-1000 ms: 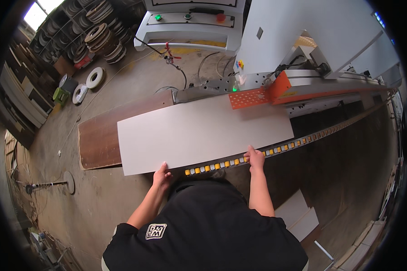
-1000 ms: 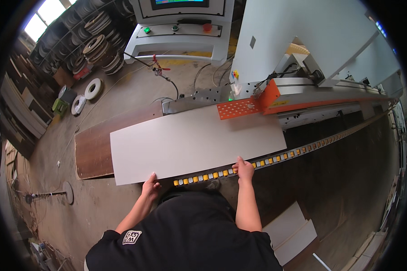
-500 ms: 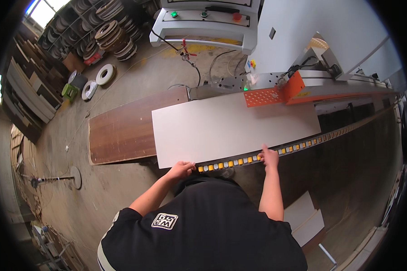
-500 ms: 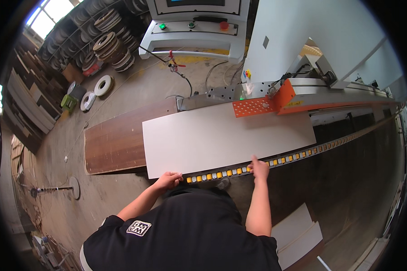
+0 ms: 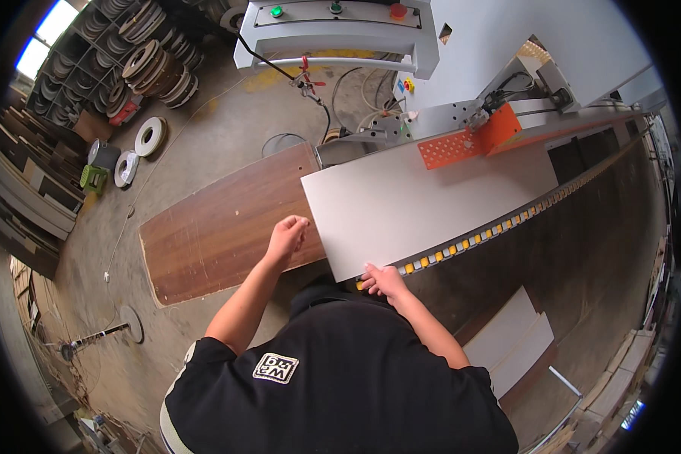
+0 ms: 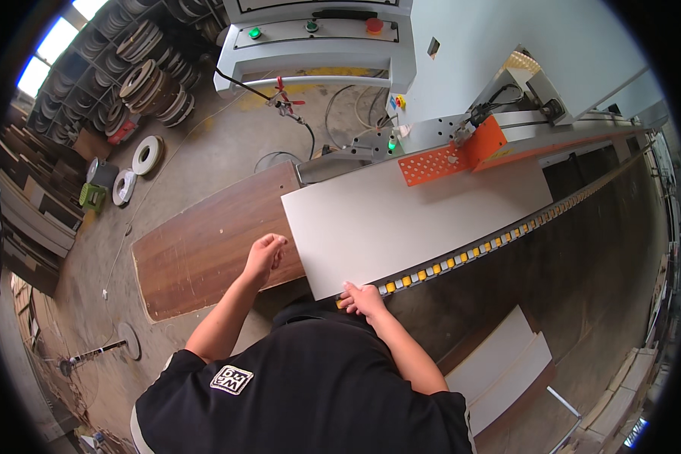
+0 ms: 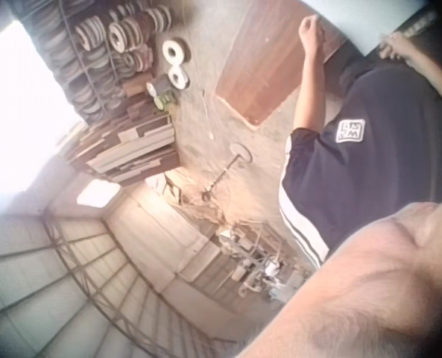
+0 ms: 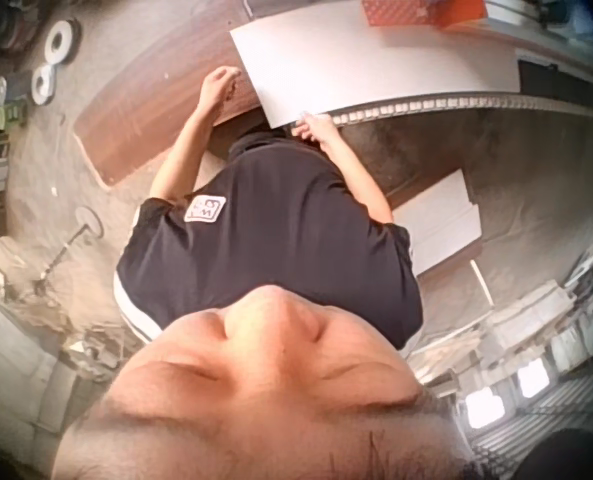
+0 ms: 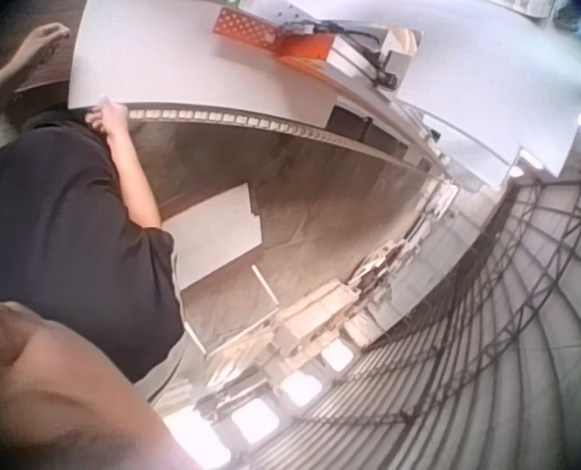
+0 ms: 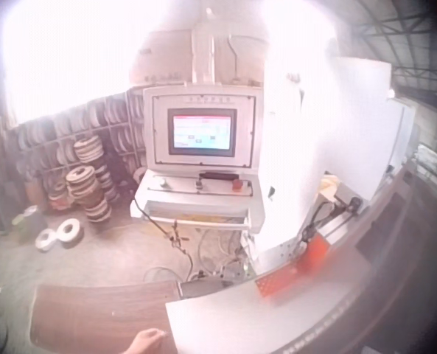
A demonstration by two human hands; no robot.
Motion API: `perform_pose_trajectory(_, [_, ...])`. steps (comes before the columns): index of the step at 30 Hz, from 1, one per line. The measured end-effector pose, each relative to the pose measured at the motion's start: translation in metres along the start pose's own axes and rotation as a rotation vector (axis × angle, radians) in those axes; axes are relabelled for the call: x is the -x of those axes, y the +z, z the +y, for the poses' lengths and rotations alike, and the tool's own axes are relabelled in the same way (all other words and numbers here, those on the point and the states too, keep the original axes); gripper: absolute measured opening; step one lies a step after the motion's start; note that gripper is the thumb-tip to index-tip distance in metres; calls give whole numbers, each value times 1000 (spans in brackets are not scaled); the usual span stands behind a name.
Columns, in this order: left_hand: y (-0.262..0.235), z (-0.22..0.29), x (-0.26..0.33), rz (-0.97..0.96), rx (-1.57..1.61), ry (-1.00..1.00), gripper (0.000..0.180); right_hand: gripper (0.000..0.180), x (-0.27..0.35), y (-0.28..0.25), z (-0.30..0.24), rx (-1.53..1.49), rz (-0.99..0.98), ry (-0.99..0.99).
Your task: The person picks up white boards from a stack on a table and feeds them one at a time into an industrial edge-banding machine.
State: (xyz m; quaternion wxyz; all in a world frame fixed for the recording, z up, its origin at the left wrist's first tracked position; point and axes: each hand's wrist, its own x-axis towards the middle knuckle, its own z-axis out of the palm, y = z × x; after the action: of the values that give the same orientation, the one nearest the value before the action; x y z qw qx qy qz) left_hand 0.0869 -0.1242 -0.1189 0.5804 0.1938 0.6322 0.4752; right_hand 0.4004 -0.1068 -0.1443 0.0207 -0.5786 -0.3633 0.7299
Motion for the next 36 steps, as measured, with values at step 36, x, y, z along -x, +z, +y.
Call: perform_pose_trajectory(36, [40, 242, -78, -40, -1418, 885, 21, 40, 73, -81, 148, -202, 812, -17])
